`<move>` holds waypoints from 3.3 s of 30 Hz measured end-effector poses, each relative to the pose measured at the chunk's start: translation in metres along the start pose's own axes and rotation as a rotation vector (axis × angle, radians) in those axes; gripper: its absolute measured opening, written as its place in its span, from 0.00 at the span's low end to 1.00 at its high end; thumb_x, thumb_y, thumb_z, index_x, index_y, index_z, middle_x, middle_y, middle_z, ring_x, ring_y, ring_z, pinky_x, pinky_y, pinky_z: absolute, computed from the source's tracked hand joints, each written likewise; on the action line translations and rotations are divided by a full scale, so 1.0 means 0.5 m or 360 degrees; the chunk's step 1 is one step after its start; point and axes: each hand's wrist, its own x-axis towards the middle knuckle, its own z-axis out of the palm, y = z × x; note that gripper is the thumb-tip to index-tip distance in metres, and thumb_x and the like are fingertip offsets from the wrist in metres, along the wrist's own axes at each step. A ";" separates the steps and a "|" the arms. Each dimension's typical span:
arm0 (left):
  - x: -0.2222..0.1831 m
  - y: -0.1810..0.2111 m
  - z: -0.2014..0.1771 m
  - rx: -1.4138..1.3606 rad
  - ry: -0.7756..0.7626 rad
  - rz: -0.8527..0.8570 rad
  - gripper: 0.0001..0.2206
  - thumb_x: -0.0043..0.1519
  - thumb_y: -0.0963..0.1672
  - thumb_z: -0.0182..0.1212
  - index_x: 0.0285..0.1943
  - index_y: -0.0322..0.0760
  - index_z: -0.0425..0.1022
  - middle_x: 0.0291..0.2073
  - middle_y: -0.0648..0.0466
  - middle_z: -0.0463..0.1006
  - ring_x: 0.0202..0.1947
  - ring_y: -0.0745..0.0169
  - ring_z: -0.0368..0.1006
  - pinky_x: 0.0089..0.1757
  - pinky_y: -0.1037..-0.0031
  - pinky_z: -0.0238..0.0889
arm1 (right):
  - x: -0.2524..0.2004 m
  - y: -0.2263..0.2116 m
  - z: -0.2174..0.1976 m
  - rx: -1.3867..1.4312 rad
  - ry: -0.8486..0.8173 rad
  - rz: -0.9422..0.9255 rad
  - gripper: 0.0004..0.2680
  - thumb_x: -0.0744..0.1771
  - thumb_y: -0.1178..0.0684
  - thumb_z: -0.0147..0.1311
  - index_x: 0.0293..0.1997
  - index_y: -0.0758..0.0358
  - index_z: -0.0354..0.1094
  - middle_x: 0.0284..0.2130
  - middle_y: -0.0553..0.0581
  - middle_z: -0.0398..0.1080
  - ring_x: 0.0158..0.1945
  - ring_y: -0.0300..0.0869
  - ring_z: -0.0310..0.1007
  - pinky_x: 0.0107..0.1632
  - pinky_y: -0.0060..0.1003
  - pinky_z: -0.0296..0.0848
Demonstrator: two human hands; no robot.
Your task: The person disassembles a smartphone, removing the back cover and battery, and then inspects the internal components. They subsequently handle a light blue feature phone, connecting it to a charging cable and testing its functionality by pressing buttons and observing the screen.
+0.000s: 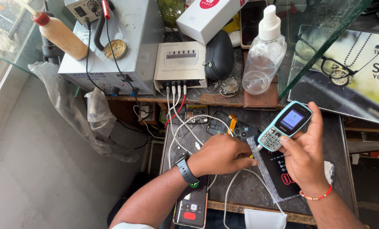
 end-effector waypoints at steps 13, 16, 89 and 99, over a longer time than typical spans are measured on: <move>-0.001 -0.002 0.007 -0.0011 0.0013 0.0054 0.14 0.62 0.50 0.63 0.30 0.38 0.79 0.24 0.49 0.78 0.27 0.44 0.76 0.30 0.56 0.65 | -0.002 -0.009 0.002 -0.0001 -0.0024 -0.0006 0.36 0.68 0.67 0.45 0.85 0.51 0.25 0.51 0.66 0.70 0.51 0.45 0.76 0.55 0.47 0.77; -0.002 -0.002 0.005 -0.0021 0.0034 0.0082 0.13 0.62 0.50 0.63 0.30 0.38 0.79 0.24 0.49 0.78 0.27 0.44 0.75 0.30 0.56 0.65 | -0.002 -0.010 0.004 0.0014 -0.0017 -0.0004 0.36 0.68 0.67 0.45 0.85 0.51 0.25 0.53 0.64 0.69 0.52 0.44 0.75 0.56 0.46 0.77; -0.007 -0.002 0.050 0.0126 0.0766 0.0163 0.10 0.61 0.44 0.67 0.32 0.35 0.70 0.24 0.48 0.74 0.26 0.46 0.75 0.30 0.59 0.67 | -0.028 0.031 0.047 0.0096 0.0048 -0.0067 0.34 0.70 0.64 0.53 0.82 0.49 0.29 0.50 0.62 0.71 0.50 0.45 0.77 0.55 0.47 0.80; -0.009 -0.002 0.054 0.0152 0.0814 0.0190 0.10 0.60 0.43 0.67 0.31 0.35 0.71 0.23 0.49 0.72 0.25 0.47 0.74 0.29 0.60 0.66 | -0.031 0.034 0.049 0.0154 0.0047 -0.0077 0.34 0.70 0.64 0.54 0.82 0.48 0.29 0.50 0.62 0.71 0.50 0.45 0.77 0.55 0.46 0.79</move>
